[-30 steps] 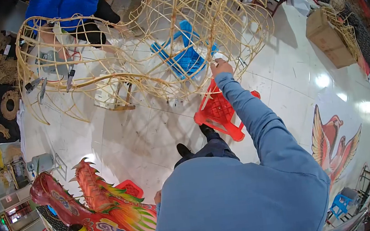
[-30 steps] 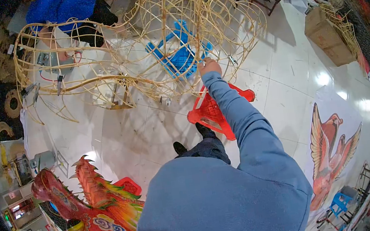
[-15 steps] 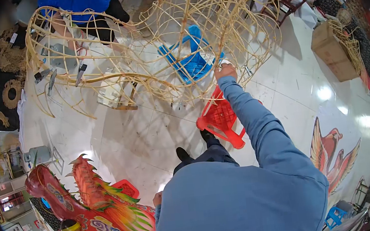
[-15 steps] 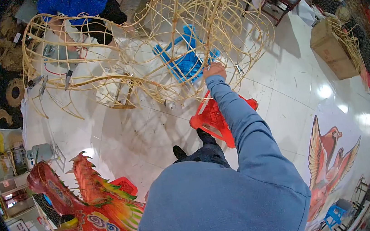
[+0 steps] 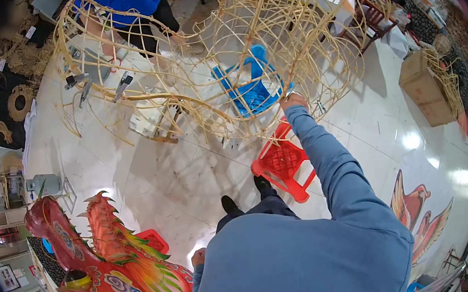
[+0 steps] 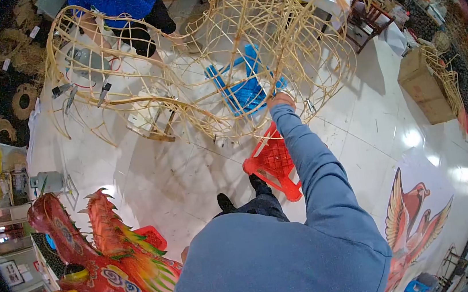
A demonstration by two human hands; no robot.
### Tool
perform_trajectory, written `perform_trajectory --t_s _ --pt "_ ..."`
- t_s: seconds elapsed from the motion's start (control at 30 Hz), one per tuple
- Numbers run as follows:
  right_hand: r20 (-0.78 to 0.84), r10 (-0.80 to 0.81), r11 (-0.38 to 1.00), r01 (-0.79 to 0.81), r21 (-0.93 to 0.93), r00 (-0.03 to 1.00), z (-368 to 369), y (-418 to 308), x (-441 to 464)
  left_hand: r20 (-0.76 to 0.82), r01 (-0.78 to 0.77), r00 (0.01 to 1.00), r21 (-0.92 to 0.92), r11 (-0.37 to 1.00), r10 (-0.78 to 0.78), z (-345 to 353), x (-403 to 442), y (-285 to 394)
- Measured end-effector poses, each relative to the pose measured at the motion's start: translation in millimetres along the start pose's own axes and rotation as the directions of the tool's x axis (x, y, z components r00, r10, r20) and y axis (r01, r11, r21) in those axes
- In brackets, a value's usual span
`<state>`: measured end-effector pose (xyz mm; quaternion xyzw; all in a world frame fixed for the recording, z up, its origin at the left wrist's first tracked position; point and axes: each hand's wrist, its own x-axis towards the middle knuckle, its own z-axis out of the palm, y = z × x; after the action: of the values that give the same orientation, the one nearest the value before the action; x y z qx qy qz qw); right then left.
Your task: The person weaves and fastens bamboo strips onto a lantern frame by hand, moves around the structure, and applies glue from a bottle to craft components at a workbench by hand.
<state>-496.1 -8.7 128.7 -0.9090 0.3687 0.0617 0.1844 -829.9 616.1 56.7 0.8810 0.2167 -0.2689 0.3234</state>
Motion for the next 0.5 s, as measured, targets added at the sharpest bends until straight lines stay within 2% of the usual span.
perform_trajectory --t_s 0.17,0.27,0.3,0.33,0.37,0.4,0.47,0.5 --pt "-0.051 -0.008 1.0 0.008 -0.003 0.999 5.4 2.5 -0.6 -0.019 -0.019 1.0 0.014 1.0 0.019 -1.3 -1.6 11.7" --pt "-0.103 -0.051 0.998 0.053 0.024 0.993 4.7 8.8 -2.6 0.002 -0.209 0.977 0.171 0.963 0.212 3.1 15.8 18.0" --pt "-0.203 -0.077 0.992 0.096 0.085 0.976 5.8 12.0 -5.5 -0.013 -0.32 0.946 0.106 0.941 0.323 1.6 18.2 35.0" --pt "-0.296 -0.092 0.98 0.14 0.143 0.951 10.1 17.3 -11.6 -0.031 -0.422 0.905 0.047 0.905 0.423 -7.0 12.2 83.2" --pt "-0.386 -0.092 0.964 0.179 0.197 0.918 15.5 26.0 -19.7 0.017 -0.32 0.947 -0.004 0.947 0.32 -15.0 2.8 134.1" --pt "-0.378 -0.072 0.967 0.157 0.2 0.923 17.3 34.9 -29.7 0.071 -0.219 0.972 -0.05 0.974 0.222 -23.2 -9.7 208.9" --pt "-0.465 -0.095 0.92 0.256 0.296 0.88 18.2 45.8 -64.2 0.076 -0.284 0.946 -0.281 0.917 0.316 -18.5 -7.0 289.0" --pt "-0.514 -0.108 0.887 0.317 0.337 0.851 16.3 49.9 -71.8 0.068 -0.404 0.902 -0.211 0.89 0.425 -13.9 3.8 320.9"
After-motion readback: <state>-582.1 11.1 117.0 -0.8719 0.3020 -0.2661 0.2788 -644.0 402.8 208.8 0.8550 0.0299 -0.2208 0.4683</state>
